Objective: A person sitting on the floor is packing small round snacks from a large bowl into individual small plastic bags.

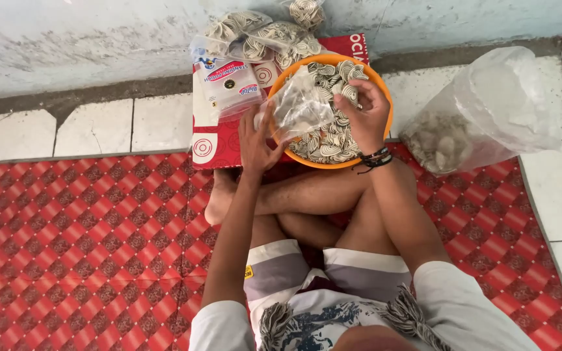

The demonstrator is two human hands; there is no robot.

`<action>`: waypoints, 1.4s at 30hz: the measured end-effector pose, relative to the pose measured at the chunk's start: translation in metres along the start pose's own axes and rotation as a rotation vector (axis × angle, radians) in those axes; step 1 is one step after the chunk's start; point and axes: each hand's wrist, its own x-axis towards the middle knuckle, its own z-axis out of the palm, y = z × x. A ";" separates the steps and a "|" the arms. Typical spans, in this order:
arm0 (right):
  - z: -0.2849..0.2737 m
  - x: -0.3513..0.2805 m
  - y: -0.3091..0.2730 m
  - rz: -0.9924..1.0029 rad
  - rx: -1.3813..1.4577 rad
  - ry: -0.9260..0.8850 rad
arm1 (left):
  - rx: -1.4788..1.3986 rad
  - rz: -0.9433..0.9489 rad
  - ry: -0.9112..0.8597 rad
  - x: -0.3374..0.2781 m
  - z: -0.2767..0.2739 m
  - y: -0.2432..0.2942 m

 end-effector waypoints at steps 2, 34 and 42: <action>0.006 -0.005 -0.011 -0.078 -0.041 0.008 | 0.033 0.010 -0.005 -0.002 0.001 -0.003; 0.014 -0.007 -0.050 -0.154 0.034 -0.189 | 0.025 0.019 -0.038 0.002 -0.001 0.003; 0.012 -0.006 -0.042 -0.125 0.076 -0.105 | 0.024 0.027 -0.043 -0.004 0.010 -0.012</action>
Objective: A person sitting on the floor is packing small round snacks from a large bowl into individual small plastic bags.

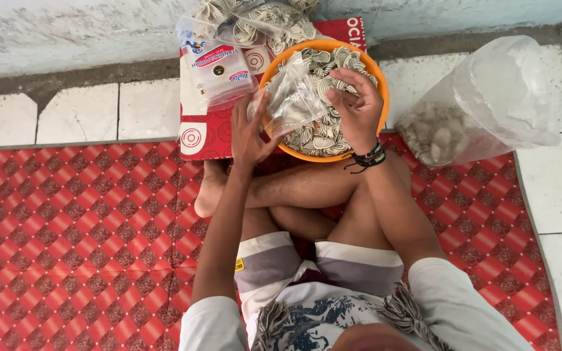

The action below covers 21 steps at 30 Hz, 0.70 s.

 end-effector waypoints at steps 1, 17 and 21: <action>0.000 -0.001 0.003 0.001 0.000 0.000 | 0.000 0.000 -0.001 0.000 -0.001 0.002; -0.005 -0.001 -0.010 0.027 -0.195 -0.145 | -0.106 0.055 0.104 0.006 -0.006 0.009; -0.004 -0.002 -0.009 0.004 -0.220 -0.139 | -0.168 0.068 0.132 0.007 -0.010 0.012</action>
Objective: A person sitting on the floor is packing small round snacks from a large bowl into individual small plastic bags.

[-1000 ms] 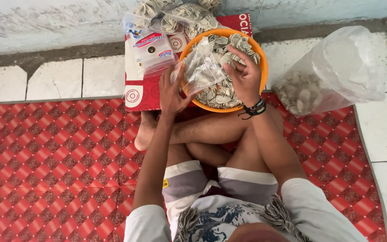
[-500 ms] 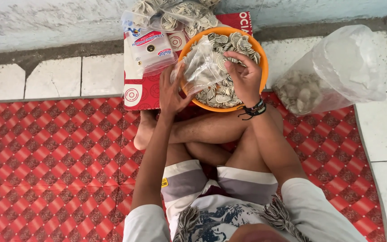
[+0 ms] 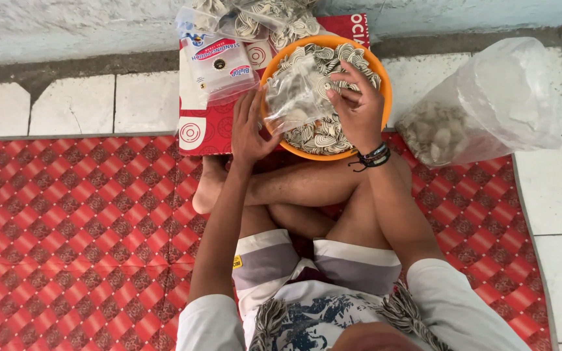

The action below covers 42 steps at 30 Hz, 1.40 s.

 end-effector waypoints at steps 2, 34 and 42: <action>-0.002 0.000 0.006 0.007 -0.007 0.001 | -0.011 0.003 0.010 -0.002 0.001 -0.002; -0.001 0.001 0.025 0.026 -0.073 0.066 | -0.040 -0.095 0.056 -0.011 0.002 -0.014; 0.004 -0.005 0.014 0.205 -0.345 -0.201 | -0.111 -0.282 0.124 -0.013 0.001 -0.016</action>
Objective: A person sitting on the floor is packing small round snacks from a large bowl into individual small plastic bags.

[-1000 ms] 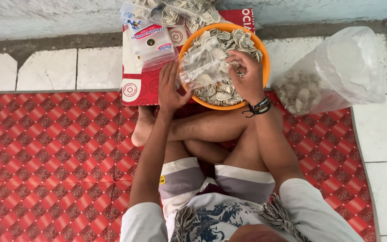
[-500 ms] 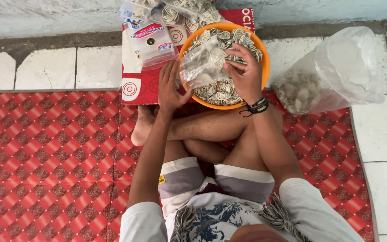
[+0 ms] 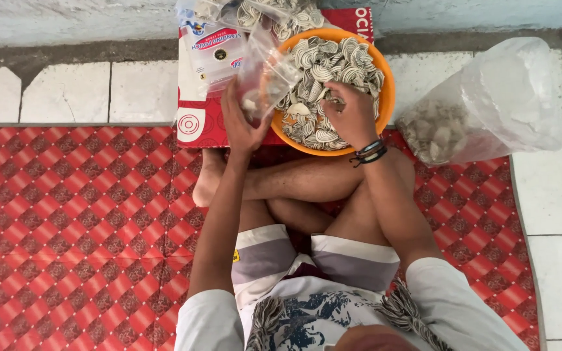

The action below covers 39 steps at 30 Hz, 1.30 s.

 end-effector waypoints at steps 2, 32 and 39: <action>0.007 -0.005 -0.014 -0.052 -0.109 -0.072 | 0.015 -0.014 -0.027 0.000 0.001 0.001; -0.001 0.004 0.002 -0.200 0.091 0.280 | 0.123 0.095 -0.097 0.006 -0.006 0.026; -0.007 0.000 -0.006 -0.223 0.282 0.442 | 0.128 0.113 -0.145 0.009 -0.010 0.048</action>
